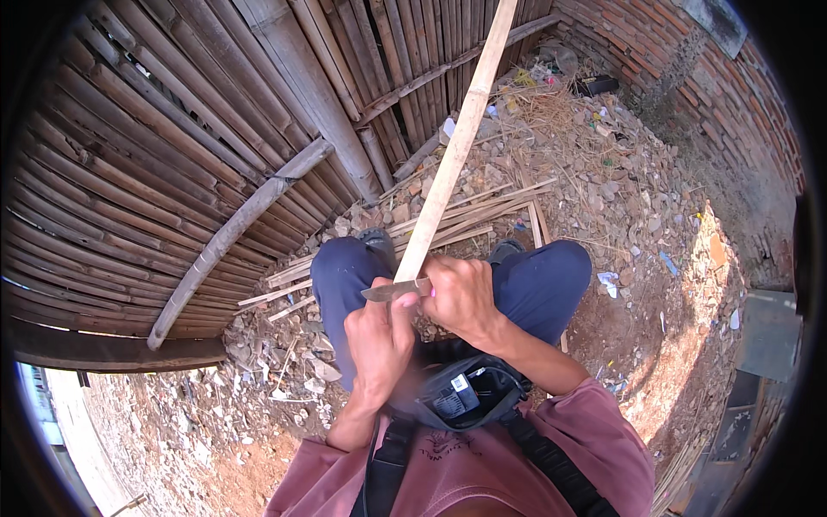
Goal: The person whittles a strip of bamboo with a knife, repeatedly scraping the surface of the wood to smooth it.
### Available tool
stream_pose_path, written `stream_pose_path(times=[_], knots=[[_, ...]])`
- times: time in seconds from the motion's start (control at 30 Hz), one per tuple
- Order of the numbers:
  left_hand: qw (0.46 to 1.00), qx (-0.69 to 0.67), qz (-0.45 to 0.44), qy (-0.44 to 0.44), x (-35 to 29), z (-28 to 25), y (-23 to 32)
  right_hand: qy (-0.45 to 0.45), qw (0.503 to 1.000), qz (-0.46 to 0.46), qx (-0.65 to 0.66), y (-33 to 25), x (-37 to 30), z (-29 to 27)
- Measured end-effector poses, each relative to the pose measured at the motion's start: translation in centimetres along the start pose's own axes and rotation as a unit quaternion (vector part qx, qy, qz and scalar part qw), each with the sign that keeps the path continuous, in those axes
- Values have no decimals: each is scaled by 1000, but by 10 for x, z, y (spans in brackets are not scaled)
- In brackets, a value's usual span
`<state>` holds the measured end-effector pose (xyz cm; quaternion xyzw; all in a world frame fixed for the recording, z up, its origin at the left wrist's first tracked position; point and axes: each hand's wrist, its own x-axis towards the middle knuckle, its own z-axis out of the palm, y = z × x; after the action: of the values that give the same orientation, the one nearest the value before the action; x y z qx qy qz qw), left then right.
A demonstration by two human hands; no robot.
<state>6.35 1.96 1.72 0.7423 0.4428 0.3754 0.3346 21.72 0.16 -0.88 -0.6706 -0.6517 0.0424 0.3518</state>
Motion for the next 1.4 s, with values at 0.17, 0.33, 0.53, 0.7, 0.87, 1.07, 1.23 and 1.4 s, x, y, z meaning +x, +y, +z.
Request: stream_pose_path(times=[0.17,0.33,0.53,0.7,0.87,1.07,1.23,1.4], knots=[[1000,17,5,-10,4,-4,-2,-2,1000,-7,-9,-1,3,-2],[1000,7,-14,-11,4,1,-10,17,1000,-11,-5,5,5,2],[999,-41,-4,-14,-1,4,-10,15,1000,3,4,9,10,1],[998,15,-39,-54,-10,-2,-2,92,992,86,-32,46,40,-10],[998,-12,-54,-41,-8,1,-4,98,994,42,-21,63,55,-11],[998,-4,-57,-29,-8,-1,-3,109,992,52,-19,76,71,-8],[995,15,-79,-62,-9,-5,-11,166,985,43,-19,88,84,-5],[991,-39,-108,-66,-3,-6,-11,87,994,61,4,57,66,-9]])
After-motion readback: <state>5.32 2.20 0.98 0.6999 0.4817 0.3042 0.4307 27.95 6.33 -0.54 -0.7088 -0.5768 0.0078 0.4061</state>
